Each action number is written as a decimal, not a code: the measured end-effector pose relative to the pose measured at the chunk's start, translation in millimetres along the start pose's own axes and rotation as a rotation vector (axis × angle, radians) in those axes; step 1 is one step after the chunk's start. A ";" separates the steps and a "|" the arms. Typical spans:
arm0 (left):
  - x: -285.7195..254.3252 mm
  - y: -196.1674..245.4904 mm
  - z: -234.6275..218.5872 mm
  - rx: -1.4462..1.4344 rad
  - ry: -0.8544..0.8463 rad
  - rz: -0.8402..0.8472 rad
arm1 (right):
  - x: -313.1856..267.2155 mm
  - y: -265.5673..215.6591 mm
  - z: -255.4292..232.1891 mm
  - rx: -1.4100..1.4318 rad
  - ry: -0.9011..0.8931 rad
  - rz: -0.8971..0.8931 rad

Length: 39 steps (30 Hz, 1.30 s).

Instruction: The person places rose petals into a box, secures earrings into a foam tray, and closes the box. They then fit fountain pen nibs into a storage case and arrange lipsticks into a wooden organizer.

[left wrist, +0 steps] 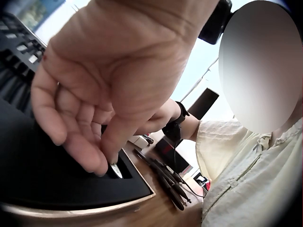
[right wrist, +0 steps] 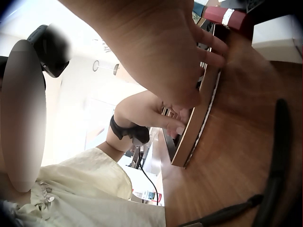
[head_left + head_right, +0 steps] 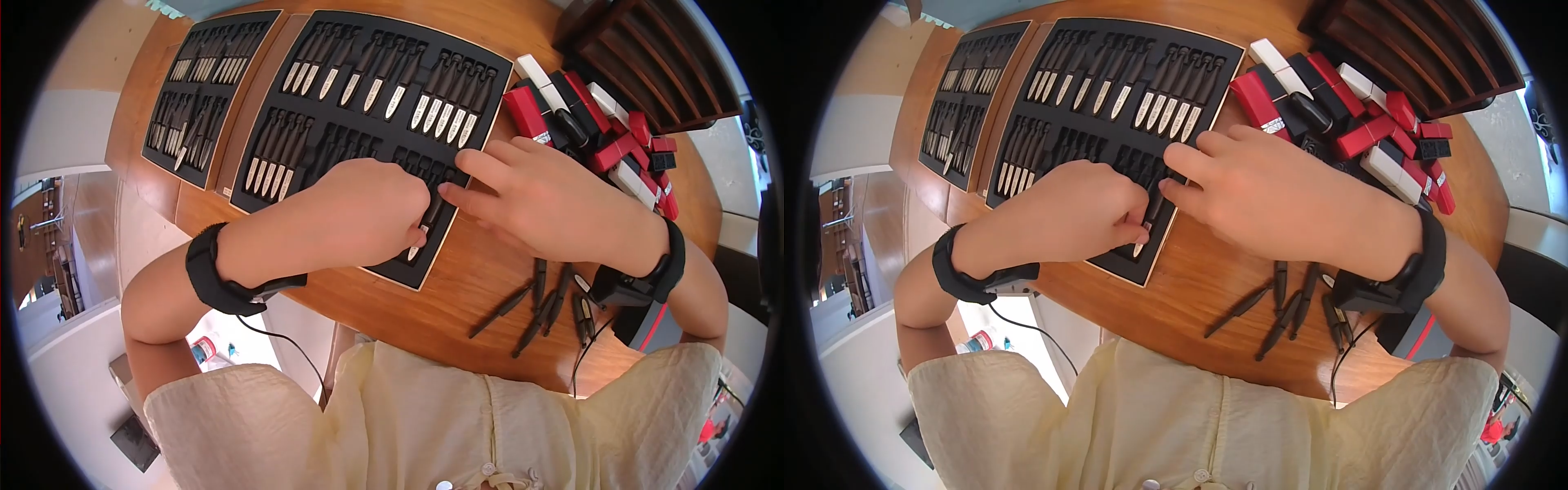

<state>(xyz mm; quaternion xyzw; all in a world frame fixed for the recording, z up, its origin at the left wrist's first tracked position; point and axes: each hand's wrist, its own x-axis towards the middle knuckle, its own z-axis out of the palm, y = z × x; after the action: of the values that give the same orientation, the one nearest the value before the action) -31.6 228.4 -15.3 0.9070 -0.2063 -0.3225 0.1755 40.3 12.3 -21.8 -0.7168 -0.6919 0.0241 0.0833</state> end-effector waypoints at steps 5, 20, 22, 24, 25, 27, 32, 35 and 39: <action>-0.7 0.1 2.7 -0.003 0.030 0.011 | 0.5 0.8 1.8 -0.005 -0.005 -0.006; -2.8 -0.3 6.3 0.014 0.029 0.033 | 8.4 9.3 -4.9 0.121 -0.052 -0.038; -3.3 -0.9 6.4 0.010 0.027 0.035 | 9.6 10.2 -4.8 0.143 -0.034 -0.040; -3.8 -1.8 8.5 -0.036 0.017 0.037 | 9.8 10.8 -3.8 0.145 -0.027 -0.042; -4.8 -2.9 8.5 -0.038 0.018 0.039 | 9.8 11.1 -3.6 0.149 -0.019 -0.044; -7.5 -5.7 8.0 -0.015 0.036 0.146 | 9.2 11.7 -3.6 0.152 -0.019 -0.041; -6.3 -3.2 5.0 -0.023 0.004 0.115 | 8.9 12.2 -5.5 0.198 -0.097 -0.014; -5.0 -3.1 6.3 -0.016 -0.017 0.107 | 10.7 12.1 -5.4 0.200 -0.106 -0.016; -3.0 -4.1 5.9 0.030 -0.067 0.104 | 12.7 10.1 -2.3 0.136 -0.039 -0.038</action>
<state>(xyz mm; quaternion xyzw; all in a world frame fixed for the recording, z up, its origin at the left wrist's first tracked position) -36.5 232.3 -20.0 0.8862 -0.2635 -0.3402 0.1715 51.2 24.4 -20.1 -0.6956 -0.7036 0.0838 0.1187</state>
